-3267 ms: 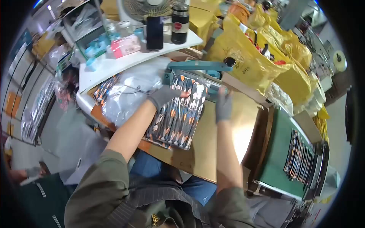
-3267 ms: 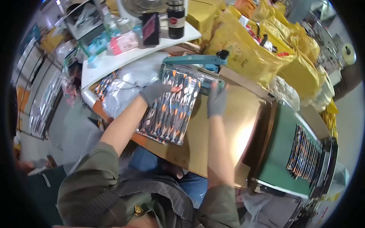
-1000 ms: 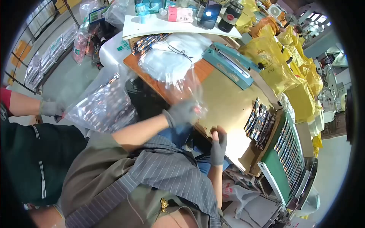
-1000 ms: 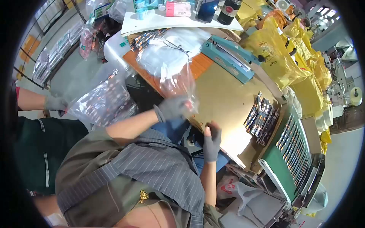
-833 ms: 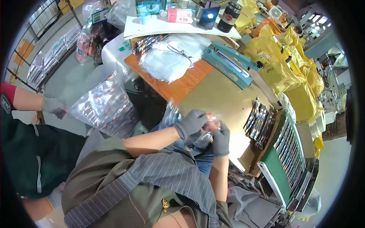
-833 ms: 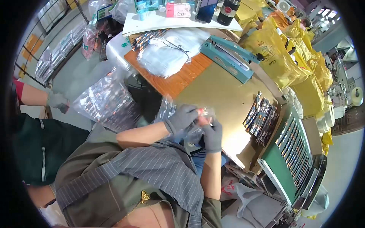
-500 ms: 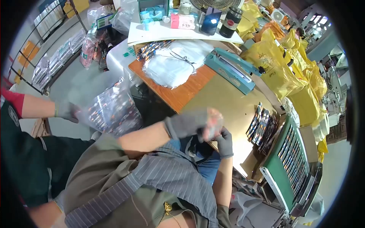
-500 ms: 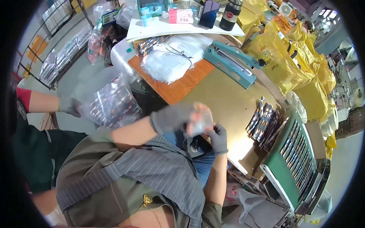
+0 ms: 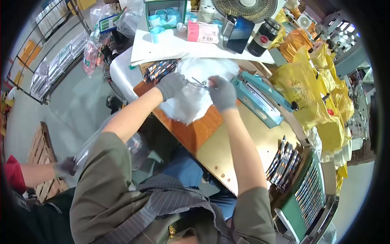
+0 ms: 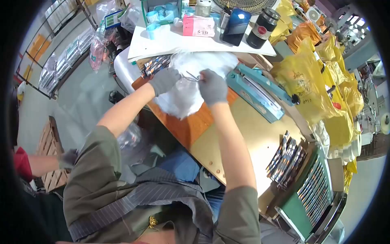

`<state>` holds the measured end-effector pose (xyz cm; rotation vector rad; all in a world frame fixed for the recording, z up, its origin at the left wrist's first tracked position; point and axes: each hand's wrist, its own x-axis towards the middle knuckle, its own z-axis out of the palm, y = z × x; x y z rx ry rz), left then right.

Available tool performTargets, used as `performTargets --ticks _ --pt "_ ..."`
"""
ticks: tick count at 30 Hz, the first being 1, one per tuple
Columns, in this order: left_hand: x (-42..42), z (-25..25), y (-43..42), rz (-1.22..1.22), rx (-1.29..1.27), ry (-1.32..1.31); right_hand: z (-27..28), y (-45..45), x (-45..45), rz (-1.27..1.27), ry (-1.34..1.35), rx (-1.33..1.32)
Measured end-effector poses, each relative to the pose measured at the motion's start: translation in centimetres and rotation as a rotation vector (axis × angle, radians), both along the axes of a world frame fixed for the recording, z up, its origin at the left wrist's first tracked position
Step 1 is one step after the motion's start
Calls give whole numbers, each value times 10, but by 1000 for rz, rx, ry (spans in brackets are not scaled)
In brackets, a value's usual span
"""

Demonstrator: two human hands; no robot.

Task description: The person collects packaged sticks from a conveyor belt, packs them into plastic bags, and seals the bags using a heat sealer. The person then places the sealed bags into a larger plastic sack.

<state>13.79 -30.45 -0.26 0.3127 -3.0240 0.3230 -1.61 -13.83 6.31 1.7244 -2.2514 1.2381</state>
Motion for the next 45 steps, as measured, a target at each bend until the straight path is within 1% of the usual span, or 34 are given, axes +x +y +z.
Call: performTargets --ticks 1,2,3,5,6,7,8,9,11,12,14,15,17,18,19,21,23,25,26,27,29,30,31,32,33,35,37,38,39,40,41,43,44,45 --pt "1 8 5 2 2 -6 -13 -28 -3 -32 71 246" --pt "6 26 28 71 84 -77 -27 -51 -5 -8 226 425" --pt "13 32 48 141 165 -147 -37 -66 -1 25 352 536" --pt "34 -19 60 39 140 378 -38 -93 1 138 320 631" --pt "40 -28 66 40 144 367 -41 -103 -3 93 350 505" --pt "44 -34 72 88 153 442 -42 -110 -8 45 379 381" --pt "46 -39 73 140 164 521 -38 -114 -20 2 300 263" --pt "47 -41 71 144 169 520 -28 -113 -22 -83 295 229" --pt "47 -44 74 166 223 483 -46 -106 -31 -59 282 318" --pt "48 -38 77 158 232 482 -52 -99 -32 -68 282 325" --pt "55 -7 80 177 422 500 -57 -82 -32 87 275 356" --pt "63 7 85 175 427 497 -48 -68 -31 84 272 362" --pt "85 34 95 340 722 610 -18 -36 -33 -9 252 68" --pt "96 41 96 413 629 737 -20 -19 -44 -11 151 -40" --pt "105 45 99 471 553 856 -10 9 -49 -16 133 -83" --pt "106 55 111 388 663 1072 -6 71 -66 -187 305 -13" --pt "83 77 145 375 829 1033 -23 155 -108 -362 352 127" --pt "58 74 186 322 1090 922 -45 239 -154 -813 539 326" --pt "45 64 203 247 1153 870 -54 288 -177 -1014 441 452" --pt "31 54 217 204 1173 861 -52 330 -189 -1166 321 471" --pt "2 30 242 31 1123 735 -67 401 -198 -1342 192 513" --pt "-16 24 258 15 1126 735 -72 423 -201 -1320 -116 537" --pt "-38 21 273 -49 1139 688 -63 432 -194 -1275 -421 554" --pt "-60 14 288 -110 1150 640 -62 429 -186 -1278 -325 584" --pt "-87 -1 300 -110 1115 629 -56 416 -181 -1302 -358 580" --pt "-141 -29 323 -119 1077 618 -58 416 -187 -1186 -391 531" --pt "-182 -46 342 -145 914 612 -31 413 -174 -1097 -480 358" --pt "-192 -51 347 -159 917 614 -26 422 -174 -1030 -415 196" --pt "-200 -57 347 -166 881 540 -10 433 -173 -992 -250 84" --pt "-207 -60 350 -176 848 465 5 453 -180 -1016 -96 23" --pt "-212 -63 352 -193 859 460 18 479 -184 -1039 55 -31" --pt "-212 -54 355 -195 707 430 37 539 -199 -1337 119 91" --pt "-209 -44 358 -204 717 433 36 583 -210 -1456 145 204" --pt "-204 -31 359 -231 546 502 27 631 -226 -1566 175 315"
